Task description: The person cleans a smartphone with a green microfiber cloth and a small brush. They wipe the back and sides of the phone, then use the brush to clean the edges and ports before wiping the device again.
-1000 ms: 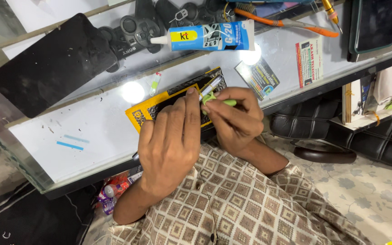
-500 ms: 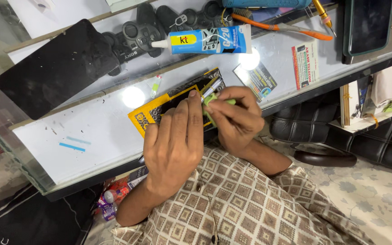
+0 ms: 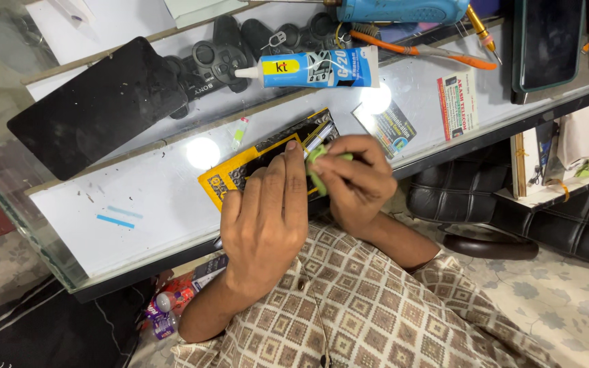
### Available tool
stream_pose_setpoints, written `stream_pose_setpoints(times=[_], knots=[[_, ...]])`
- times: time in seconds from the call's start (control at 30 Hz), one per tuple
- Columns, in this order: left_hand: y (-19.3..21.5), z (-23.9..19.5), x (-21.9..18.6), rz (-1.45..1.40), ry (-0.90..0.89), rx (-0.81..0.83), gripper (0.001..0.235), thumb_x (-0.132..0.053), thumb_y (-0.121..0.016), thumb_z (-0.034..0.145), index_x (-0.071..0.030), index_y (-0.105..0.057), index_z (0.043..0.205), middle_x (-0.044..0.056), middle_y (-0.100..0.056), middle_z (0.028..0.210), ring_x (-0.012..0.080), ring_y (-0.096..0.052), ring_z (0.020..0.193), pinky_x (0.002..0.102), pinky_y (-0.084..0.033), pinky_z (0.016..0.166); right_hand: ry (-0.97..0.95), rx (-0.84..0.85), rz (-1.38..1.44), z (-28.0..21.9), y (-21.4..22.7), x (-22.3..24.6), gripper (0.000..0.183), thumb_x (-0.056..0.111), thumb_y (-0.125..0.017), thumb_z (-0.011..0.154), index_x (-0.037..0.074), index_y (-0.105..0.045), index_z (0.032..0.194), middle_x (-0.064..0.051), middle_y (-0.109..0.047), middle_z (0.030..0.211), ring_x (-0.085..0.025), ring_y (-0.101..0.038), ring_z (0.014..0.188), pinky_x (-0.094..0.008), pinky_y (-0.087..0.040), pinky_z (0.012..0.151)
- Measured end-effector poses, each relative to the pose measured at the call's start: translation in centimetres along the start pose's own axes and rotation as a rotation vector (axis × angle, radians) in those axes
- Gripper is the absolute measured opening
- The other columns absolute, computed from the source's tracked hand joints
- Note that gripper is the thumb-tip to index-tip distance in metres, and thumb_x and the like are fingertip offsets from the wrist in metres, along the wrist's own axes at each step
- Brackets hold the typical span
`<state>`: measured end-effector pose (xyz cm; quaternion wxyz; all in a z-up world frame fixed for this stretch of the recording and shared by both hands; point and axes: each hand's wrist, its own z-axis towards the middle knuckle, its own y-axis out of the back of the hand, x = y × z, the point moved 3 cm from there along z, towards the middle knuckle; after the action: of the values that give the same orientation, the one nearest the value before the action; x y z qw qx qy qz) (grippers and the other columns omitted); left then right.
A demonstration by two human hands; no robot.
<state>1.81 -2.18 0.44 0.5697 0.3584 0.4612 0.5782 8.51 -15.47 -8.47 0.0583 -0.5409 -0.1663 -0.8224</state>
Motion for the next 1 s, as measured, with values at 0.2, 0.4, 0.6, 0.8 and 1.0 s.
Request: stream_pose_setpoints(times=[0.2,0.4,0.6,0.8,1.0], knots=[[-0.1,-0.1,-0.1,0.01,0.005,-0.002,0.029,-0.009,-0.065,0.102,0.001,-0.07,0.128,0.003,-0.07,0.106,0.0137,-0.062,0.085,0.03,-0.038,0.068,-0.041,0.028,0.024,-0.4,0.4,-0.4,0.017,-0.003,-0.081,0.09,0.003,-0.077,0.104,-0.009,-0.065,0.109,-0.015,-0.062,0.088,-0.023,-0.051,0.071],[0.1,0.2,-0.1,-0.051,0.028,0.001,0.029,-0.009,-0.068,0.099,-0.004,-0.07,0.128,0.002,-0.07,0.106,0.0135,-0.063,0.086,0.03,-0.04,0.069,0.148,-0.246,0.253,0.0,1.9,-1.1,0.003,0.004,-0.068,0.098,0.001,-0.068,0.097,-0.009,-0.062,0.106,-0.016,-0.067,0.077,-0.025,-0.059,0.062],[0.8,0.3,0.9,-0.151,0.053,0.102,0.037,-0.006,-0.068,0.095,0.0,-0.068,0.132,0.006,-0.073,0.111,0.0147,-0.065,0.087,0.031,-0.043,0.07,0.012,-0.311,0.364,-0.9,3.2,-2.1,0.016,0.013,-0.07,0.103,-0.001,-0.062,0.101,-0.009,-0.057,0.109,-0.015,-0.067,0.077,-0.025,-0.058,0.06],[2.5,-0.9,1.9,-0.244,0.117,0.18,0.034,-0.006,-0.072,0.094,0.003,-0.069,0.127,0.01,-0.074,0.111,0.0183,-0.07,0.091,0.032,-0.047,0.075,-0.104,-0.242,0.279,-1.8,3.1,-3.6,0.013,0.009,-0.072,0.104,-0.002,-0.066,0.107,-0.01,-0.059,0.113,-0.008,-0.058,0.08,-0.02,-0.05,0.069],[2.4,-2.0,1.6,-0.332,0.141,0.053,0.026,-0.009,-0.078,0.094,0.001,-0.073,0.117,0.008,-0.075,0.104,0.018,-0.071,0.089,0.032,-0.049,0.076,-0.026,-0.202,0.166,-2.2,3.5,-3.1,0.013,0.01,-0.071,0.103,-0.002,-0.068,0.105,-0.01,-0.06,0.112,-0.01,-0.06,0.083,-0.02,-0.052,0.071]])
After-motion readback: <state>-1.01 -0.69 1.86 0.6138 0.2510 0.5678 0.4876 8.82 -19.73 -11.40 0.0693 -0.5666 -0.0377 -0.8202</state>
